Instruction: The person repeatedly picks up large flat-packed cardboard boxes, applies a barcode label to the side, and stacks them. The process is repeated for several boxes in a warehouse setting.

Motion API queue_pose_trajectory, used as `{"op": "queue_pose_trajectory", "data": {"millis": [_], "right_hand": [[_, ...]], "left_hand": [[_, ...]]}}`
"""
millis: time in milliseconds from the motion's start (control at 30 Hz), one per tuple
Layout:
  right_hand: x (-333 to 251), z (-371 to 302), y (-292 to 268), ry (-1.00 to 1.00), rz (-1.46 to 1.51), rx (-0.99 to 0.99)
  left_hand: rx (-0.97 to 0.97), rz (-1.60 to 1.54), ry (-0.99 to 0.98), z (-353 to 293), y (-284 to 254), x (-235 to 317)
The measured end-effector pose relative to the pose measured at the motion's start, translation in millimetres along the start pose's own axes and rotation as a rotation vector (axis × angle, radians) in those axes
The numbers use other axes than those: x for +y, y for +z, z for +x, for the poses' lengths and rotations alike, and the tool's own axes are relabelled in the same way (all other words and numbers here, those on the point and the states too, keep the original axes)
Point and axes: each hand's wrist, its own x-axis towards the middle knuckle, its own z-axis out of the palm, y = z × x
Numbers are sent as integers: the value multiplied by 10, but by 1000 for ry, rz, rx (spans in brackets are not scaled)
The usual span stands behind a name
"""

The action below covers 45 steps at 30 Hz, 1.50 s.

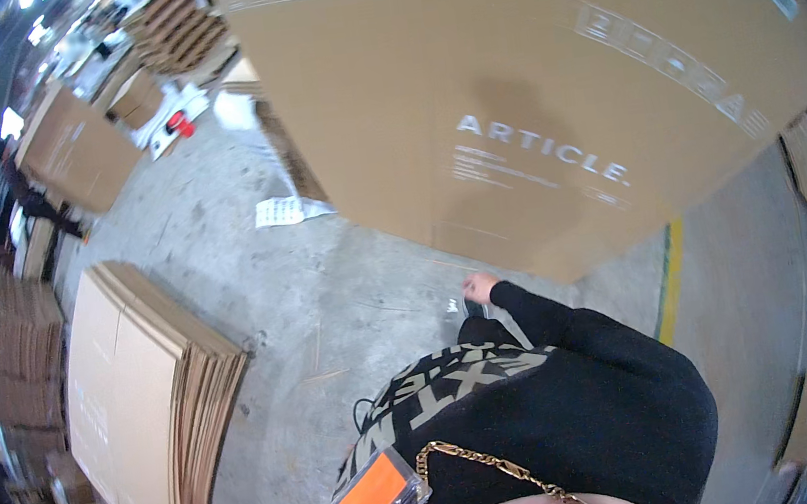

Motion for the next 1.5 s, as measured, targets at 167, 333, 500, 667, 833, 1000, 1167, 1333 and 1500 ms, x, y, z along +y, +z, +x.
{"op": "queue_pose_trajectory", "data": {"millis": [167,333,500,667,833,1000,1167,1333,1500], "right_hand": [[-503,381,100,-158,-265,-363],[-152,723,-177,95,-304,-126],[-70,1329,-62,242,-271,-254],[-677,2413,-72,138,-275,-498],[-1683,3626,-568,-36,-129,-254],[-2740,4392,-939,-150,-35,-38],[-2839,4444,-805,-41,179,16],[-2579,3712,-204,384,129,103],[-3086,2930,425,797,185,-41]], "left_hand": [[15,47,-94,-28,-39,-164],[32,29,-62,445,-483,445],[0,97,259,1471,-1014,1612],[-48,193,400,2267,-1583,3214],[24,185,666,3118,-2119,4627],[68,91,790,4133,-2771,5536],[164,171,817,5053,-3371,6785],[68,128,909,5740,-3571,7862],[-95,251,909,6276,-3518,8063]]}}
